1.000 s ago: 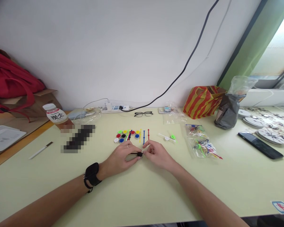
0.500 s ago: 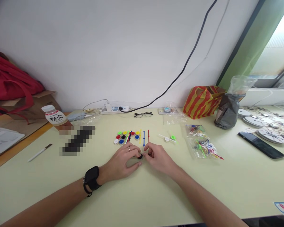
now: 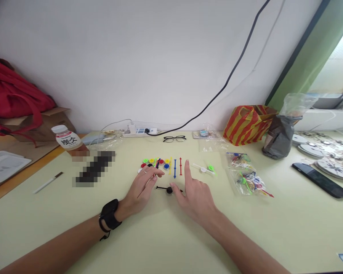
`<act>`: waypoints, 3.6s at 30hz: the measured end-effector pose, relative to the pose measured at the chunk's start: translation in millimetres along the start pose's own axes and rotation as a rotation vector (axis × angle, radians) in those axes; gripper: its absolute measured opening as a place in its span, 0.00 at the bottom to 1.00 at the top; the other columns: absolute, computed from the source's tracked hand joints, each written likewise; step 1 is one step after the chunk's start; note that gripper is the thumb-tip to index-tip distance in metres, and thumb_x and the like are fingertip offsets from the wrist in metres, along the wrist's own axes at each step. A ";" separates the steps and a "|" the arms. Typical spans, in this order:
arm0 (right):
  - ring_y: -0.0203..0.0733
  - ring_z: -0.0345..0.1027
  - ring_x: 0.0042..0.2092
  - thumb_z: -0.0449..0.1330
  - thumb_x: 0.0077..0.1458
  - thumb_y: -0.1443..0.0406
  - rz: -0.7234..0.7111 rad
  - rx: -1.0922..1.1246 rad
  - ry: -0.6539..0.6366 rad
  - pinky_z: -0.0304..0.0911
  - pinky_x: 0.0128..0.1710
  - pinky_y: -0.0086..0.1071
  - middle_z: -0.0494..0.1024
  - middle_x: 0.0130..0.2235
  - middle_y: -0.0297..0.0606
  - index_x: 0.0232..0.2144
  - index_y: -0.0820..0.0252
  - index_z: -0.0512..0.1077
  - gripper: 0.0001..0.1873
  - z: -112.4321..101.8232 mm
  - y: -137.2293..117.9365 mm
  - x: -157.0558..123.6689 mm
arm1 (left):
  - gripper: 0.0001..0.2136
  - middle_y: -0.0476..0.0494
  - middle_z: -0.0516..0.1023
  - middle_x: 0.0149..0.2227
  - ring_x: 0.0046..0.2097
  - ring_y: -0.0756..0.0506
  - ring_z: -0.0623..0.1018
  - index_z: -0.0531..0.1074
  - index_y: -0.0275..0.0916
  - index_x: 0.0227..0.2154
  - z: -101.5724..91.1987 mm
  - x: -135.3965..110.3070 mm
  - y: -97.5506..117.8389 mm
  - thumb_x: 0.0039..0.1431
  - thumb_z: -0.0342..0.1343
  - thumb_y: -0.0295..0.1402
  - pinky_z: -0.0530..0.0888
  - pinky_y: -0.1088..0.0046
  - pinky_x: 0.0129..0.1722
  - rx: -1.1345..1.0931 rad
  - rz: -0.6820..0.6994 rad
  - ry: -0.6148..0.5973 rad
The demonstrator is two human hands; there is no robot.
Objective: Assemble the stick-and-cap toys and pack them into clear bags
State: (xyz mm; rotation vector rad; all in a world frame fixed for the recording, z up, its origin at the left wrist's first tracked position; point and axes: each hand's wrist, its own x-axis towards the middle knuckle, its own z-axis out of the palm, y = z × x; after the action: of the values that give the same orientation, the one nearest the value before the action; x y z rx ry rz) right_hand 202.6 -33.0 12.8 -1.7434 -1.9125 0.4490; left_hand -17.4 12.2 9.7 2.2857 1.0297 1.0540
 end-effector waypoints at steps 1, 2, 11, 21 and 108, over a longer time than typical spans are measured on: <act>0.38 0.53 0.23 0.53 0.67 0.48 -0.007 0.072 -0.060 0.44 0.26 0.32 0.61 0.20 0.29 0.42 0.60 0.74 0.22 -1.7 -2.2 -1.1 | 0.13 0.44 0.78 0.44 0.49 0.41 0.73 0.73 0.42 0.46 0.3 -0.1 -0.2 0.75 0.42 0.31 0.69 0.60 0.51 -0.001 -0.001 0.002; 0.36 0.48 0.23 0.52 0.67 0.47 -0.020 0.177 -0.142 0.41 0.26 0.32 0.55 0.19 0.28 0.28 0.58 0.70 0.24 -4.0 -4.3 -1.8 | 0.13 0.44 0.78 0.44 0.49 0.41 0.73 0.73 0.42 0.46 0.6 -0.2 -0.3 0.75 0.42 0.32 0.69 0.60 0.51 -0.001 0.000 0.002; 0.32 0.38 0.25 0.54 0.67 0.48 -0.112 0.630 -0.053 0.38 0.25 0.33 0.43 0.23 0.27 0.20 0.55 0.46 0.31 -10.3 -3.8 7.0 | 0.10 0.45 0.79 0.45 0.48 0.41 0.73 0.73 0.43 0.46 1.5 0.0 -0.2 0.75 0.46 0.32 0.69 0.61 0.51 0.023 0.001 0.004; 0.38 0.60 0.29 0.58 0.64 0.59 -0.176 0.146 0.254 0.55 0.31 0.33 0.69 0.26 0.32 0.25 0.57 0.65 0.16 -25.7 49.8 37.4 | 0.07 0.47 0.79 0.40 0.44 0.43 0.74 0.73 0.43 0.41 1.4 7.1 -12.3 0.71 0.51 0.27 0.70 0.61 0.51 0.131 0.055 0.073; 0.47 0.69 0.42 0.53 0.69 0.67 -0.388 0.216 -0.005 0.63 0.47 0.43 0.77 0.38 0.41 0.38 0.57 0.72 0.08 5.3 40.1 32.5 | 0.10 0.43 0.81 0.48 0.52 0.42 0.78 0.76 0.45 0.50 4.8 2.5 -8.4 0.69 0.55 0.29 0.75 0.59 0.55 0.074 0.252 -0.162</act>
State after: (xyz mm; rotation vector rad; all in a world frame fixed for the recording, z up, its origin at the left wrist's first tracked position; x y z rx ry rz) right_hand 231.0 4.5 -9.3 -1.2004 -2.0578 0.4913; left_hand -16.4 19.2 2.7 2.5637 0.7422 0.9172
